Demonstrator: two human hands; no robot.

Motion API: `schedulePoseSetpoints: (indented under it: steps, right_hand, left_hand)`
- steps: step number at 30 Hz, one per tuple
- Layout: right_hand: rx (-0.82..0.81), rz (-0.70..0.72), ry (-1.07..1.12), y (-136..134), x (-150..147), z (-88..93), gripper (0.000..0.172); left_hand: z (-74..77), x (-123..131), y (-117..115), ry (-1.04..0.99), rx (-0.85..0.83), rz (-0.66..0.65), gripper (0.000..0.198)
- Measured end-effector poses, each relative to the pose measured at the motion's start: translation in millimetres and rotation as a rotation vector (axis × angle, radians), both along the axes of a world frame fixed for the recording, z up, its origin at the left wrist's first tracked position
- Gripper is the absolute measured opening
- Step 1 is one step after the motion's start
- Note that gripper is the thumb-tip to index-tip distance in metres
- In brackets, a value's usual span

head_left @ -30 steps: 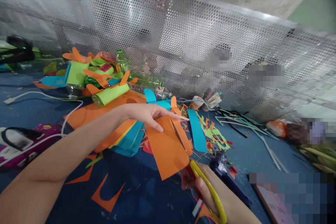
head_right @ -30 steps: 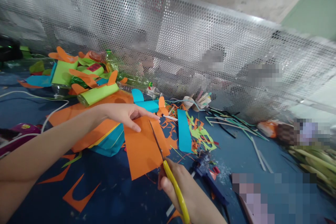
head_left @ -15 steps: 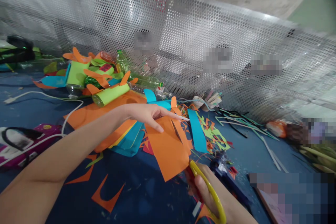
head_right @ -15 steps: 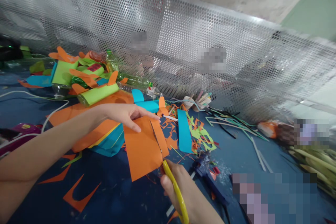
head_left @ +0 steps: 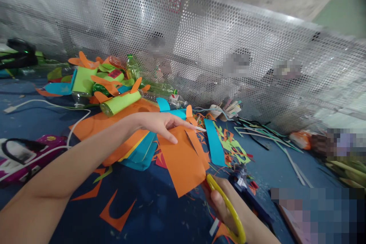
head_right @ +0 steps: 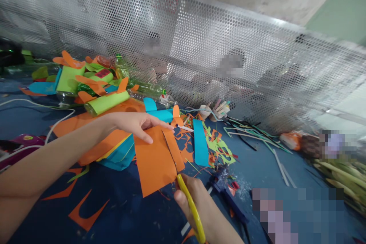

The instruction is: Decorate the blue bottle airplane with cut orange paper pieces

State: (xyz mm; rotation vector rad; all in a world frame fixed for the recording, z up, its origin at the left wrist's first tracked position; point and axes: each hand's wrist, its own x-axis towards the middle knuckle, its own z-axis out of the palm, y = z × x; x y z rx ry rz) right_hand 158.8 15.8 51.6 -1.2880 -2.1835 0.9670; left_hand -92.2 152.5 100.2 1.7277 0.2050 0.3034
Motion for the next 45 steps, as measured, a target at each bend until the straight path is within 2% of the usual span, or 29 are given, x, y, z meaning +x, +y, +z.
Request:
schedulePoseSetpoints:
  steps: [10,15,22,30,38,45]
  right_hand:
    - [-0.022,-0.005,0.000,3,-1,0.9,0.064]
    - [-0.050,-0.023,-0.028,-4,-1,6.7,0.062]
    - [0.078,0.114,-0.061,-3,2,12.1,0.060]
    - [0.054,0.134,-0.047,0,2,7.9,0.060]
    - [-0.016,0.110,0.038,7,4,-8.4,0.060]
    - [-0.095,0.036,0.065,9,4,-16.4,0.062]
  left_hand:
    - [-1.5,0,1,0.018,-0.027,-0.006,0.065]
    - [-1.7,0,0,0.007,0.021,-0.011,0.068]
    - [-4.3,0,1,0.087,0.157,0.031,0.069]
    - [-8.4,3,1,0.150,0.246,0.076,0.070]
    - [-6.4,3,-1,0.136,0.138,0.049,0.070]
    - [-5.0,3,-2,0.135,0.145,0.080,0.069]
